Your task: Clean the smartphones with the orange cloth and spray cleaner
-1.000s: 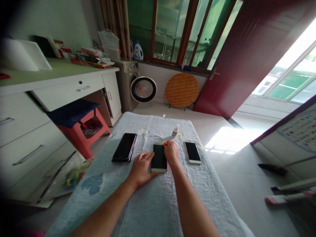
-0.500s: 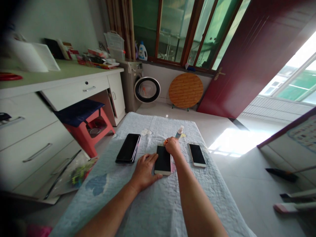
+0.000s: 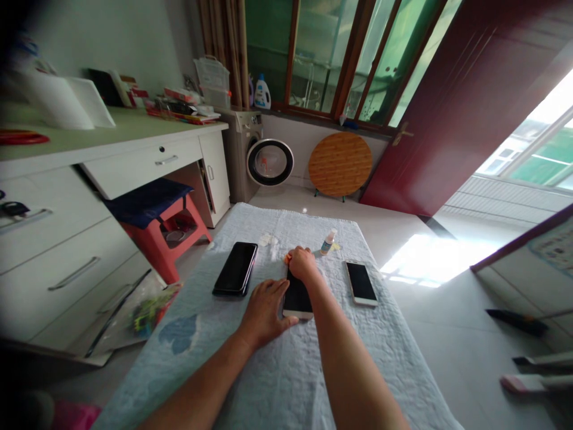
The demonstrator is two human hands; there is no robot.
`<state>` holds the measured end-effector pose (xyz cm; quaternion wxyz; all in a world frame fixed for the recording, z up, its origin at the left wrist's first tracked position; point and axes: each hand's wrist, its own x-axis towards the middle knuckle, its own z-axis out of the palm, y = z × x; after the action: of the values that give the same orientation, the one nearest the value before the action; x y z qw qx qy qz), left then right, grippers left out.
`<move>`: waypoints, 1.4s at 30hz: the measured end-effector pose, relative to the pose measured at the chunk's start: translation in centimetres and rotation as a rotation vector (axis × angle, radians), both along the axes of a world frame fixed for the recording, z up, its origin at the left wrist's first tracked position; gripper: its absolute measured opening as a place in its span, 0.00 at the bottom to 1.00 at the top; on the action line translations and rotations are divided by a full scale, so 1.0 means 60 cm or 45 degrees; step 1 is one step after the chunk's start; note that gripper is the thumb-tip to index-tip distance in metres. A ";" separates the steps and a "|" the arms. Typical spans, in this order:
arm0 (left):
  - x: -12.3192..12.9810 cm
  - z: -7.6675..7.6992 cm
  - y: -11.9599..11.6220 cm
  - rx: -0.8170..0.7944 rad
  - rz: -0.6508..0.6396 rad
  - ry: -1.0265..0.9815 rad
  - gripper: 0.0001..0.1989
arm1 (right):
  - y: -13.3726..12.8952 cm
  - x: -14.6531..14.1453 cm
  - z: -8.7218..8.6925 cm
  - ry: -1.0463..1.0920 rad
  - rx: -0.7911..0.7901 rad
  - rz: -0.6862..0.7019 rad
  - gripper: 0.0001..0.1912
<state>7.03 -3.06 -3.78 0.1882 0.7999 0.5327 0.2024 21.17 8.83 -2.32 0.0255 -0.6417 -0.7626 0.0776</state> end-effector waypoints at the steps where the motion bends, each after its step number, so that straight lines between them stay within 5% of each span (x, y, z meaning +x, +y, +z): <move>1: 0.001 0.000 -0.001 0.009 0.009 -0.003 0.39 | -0.001 0.007 0.001 -0.011 -0.001 -0.011 0.14; 9: 0.004 0.005 -0.003 0.033 0.034 -0.021 0.39 | -0.002 0.071 0.004 -0.078 -0.036 -0.128 0.14; 16: 0.005 -0.003 0.000 0.026 0.020 -0.004 0.40 | -0.006 0.079 0.005 -0.111 -0.058 -0.261 0.14; 31: 0.002 -0.013 0.003 0.044 -0.011 -0.022 0.39 | -0.018 0.002 0.010 0.014 0.036 0.115 0.15; 42: 0.011 -0.022 0.001 0.135 0.134 -0.177 0.57 | -0.065 -0.001 0.018 0.029 0.076 0.317 0.11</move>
<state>7.69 -3.01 -5.11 0.1714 0.7638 0.5481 0.2949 21.12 4.91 -1.26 0.0435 -0.5400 -0.8381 0.0646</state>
